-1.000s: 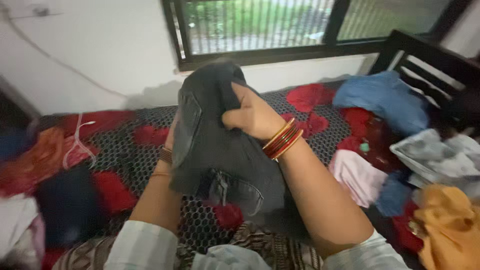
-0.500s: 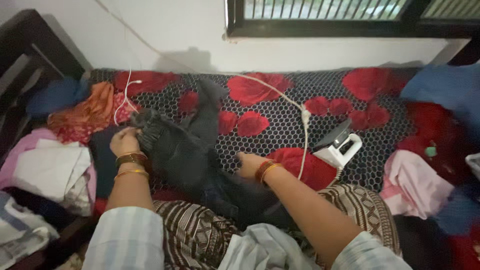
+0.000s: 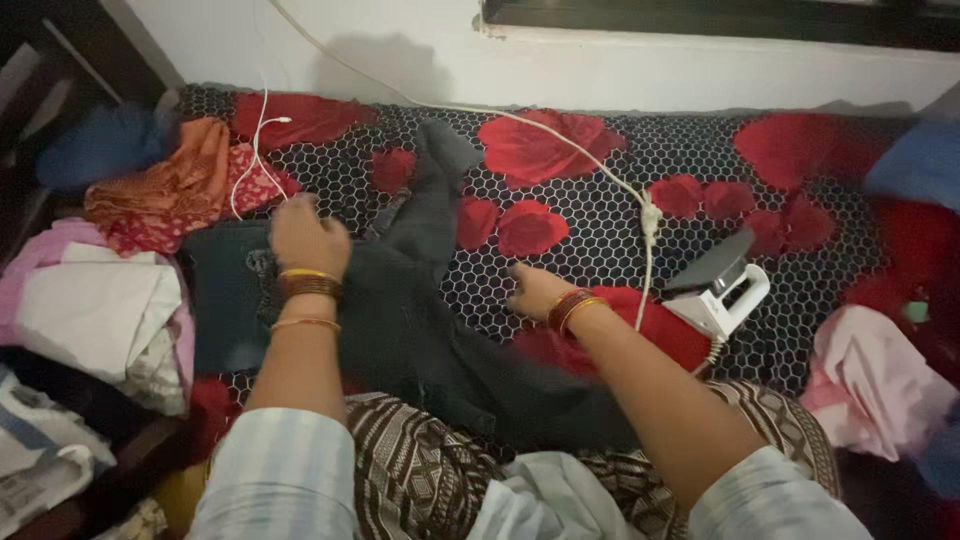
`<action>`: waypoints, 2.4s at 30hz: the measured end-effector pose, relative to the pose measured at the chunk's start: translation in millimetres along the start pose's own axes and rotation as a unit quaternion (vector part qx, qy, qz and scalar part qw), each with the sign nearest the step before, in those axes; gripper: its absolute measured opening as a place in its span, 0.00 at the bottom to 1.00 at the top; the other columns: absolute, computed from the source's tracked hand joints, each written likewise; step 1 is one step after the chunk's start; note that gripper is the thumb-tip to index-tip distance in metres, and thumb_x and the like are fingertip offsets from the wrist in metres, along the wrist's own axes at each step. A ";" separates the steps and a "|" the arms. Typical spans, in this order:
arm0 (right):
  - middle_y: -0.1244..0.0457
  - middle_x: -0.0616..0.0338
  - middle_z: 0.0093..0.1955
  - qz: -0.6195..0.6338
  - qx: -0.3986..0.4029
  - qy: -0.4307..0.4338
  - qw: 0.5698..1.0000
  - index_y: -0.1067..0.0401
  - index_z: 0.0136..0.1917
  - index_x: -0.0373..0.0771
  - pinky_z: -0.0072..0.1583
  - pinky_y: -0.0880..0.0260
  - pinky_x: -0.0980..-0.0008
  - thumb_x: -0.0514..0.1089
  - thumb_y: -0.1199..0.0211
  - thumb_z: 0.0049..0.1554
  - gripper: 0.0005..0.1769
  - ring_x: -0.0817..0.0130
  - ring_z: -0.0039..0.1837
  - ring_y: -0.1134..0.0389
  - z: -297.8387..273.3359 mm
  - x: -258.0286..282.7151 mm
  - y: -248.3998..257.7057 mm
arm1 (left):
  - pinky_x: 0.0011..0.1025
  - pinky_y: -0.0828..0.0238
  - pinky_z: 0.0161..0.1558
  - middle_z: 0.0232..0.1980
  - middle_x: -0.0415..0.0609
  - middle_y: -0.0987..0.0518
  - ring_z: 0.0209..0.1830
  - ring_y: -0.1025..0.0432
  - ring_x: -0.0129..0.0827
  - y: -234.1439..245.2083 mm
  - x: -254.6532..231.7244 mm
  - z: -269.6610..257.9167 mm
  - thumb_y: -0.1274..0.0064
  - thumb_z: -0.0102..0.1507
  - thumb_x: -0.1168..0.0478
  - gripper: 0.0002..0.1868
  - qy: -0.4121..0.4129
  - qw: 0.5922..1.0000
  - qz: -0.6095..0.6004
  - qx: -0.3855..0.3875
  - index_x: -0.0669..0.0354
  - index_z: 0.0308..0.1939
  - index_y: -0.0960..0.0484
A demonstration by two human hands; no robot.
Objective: The person irons a small white and blue striped garment on a bed, then switches to a pair of dark jeans. They smooth and fold the jeans, then iron both legs and the waist area using a white electric iron. The person adjusts the garment and iron cord as needed while working on the bed.
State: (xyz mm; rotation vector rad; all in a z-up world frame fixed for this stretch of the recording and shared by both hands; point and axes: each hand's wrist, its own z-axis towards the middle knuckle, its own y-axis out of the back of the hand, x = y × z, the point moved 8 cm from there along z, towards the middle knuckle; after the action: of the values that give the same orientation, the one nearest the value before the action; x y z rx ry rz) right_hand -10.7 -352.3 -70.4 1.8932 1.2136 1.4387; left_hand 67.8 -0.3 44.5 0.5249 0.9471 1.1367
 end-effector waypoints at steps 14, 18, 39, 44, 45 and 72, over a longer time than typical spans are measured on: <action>0.38 0.37 0.66 0.033 -0.166 0.115 0.979 0.36 0.73 0.50 0.65 0.32 0.53 0.39 0.37 0.50 0.37 0.42 0.66 0.35 145.7 36.9 22.5 | 0.55 0.54 0.75 0.73 0.48 0.33 0.75 0.41 0.48 -80.9 -45.4 -35.4 0.36 0.55 0.37 0.44 -0.019 0.875 0.157 0.457 0.45 0.72 0.31; 0.54 0.42 0.81 -0.225 -0.262 0.057 0.937 0.29 0.65 0.58 0.70 0.39 0.44 0.45 0.36 0.55 0.24 0.36 0.77 0.50 182.5 52.2 43.4 | 0.55 0.48 0.74 0.71 0.47 0.29 0.74 0.38 0.48 -94.1 -34.1 -37.2 0.38 0.58 0.43 0.35 -0.027 0.866 0.158 0.473 0.43 0.68 0.27; 0.35 0.43 0.56 -0.252 -0.021 -0.042 0.967 0.25 0.52 0.31 0.60 0.28 0.53 0.48 0.44 0.61 0.17 0.49 0.59 0.31 1.2 34.4 38.4 | 0.53 0.39 0.68 0.58 0.56 0.19 0.60 0.26 0.52 -120.6 -36.9 -35.4 0.50 0.65 0.41 0.26 -0.040 0.861 0.081 0.500 0.55 0.56 0.18; 0.32 0.43 0.55 -0.176 -0.029 0.028 0.984 0.23 0.48 0.32 0.59 0.29 0.51 0.46 0.38 0.53 0.16 0.45 0.58 0.31 -43.6 -6.3 -4.3 | 0.48 0.32 0.62 0.60 0.60 0.22 0.61 0.28 0.54 -118.8 -73.1 -38.3 0.43 0.61 0.49 0.28 -0.163 0.920 -0.010 0.356 0.61 0.60 0.24; 0.31 0.42 0.54 -0.134 -0.026 0.016 0.991 0.22 0.49 0.33 0.59 0.28 0.53 0.46 0.39 0.54 0.16 0.45 0.57 0.29 -41.1 -21.6 -8.2 | 0.47 0.32 0.61 0.60 0.60 0.22 0.61 0.28 0.54 -112.8 -86.2 -40.6 0.41 0.60 0.50 0.29 -0.212 0.927 -0.047 0.304 0.62 0.61 0.25; 0.30 0.46 0.56 -0.170 0.149 -0.194 0.955 0.20 0.53 0.40 0.62 0.30 0.57 0.66 0.29 0.47 0.32 0.54 0.61 0.28 -76.7 -160.7 -11.2 | 0.47 0.34 0.64 0.59 0.55 0.22 0.62 0.29 0.49 -149.9 -182.9 -157.6 0.45 0.62 0.50 0.19 -0.343 0.781 0.076 0.517 0.52 0.54 0.18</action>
State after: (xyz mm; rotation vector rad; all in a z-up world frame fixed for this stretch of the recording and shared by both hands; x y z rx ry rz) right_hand -95.7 -494.8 -135.9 1.9135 1.5216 0.6948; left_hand -7.7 -240.2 -87.6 1.8032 0.8022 0.3605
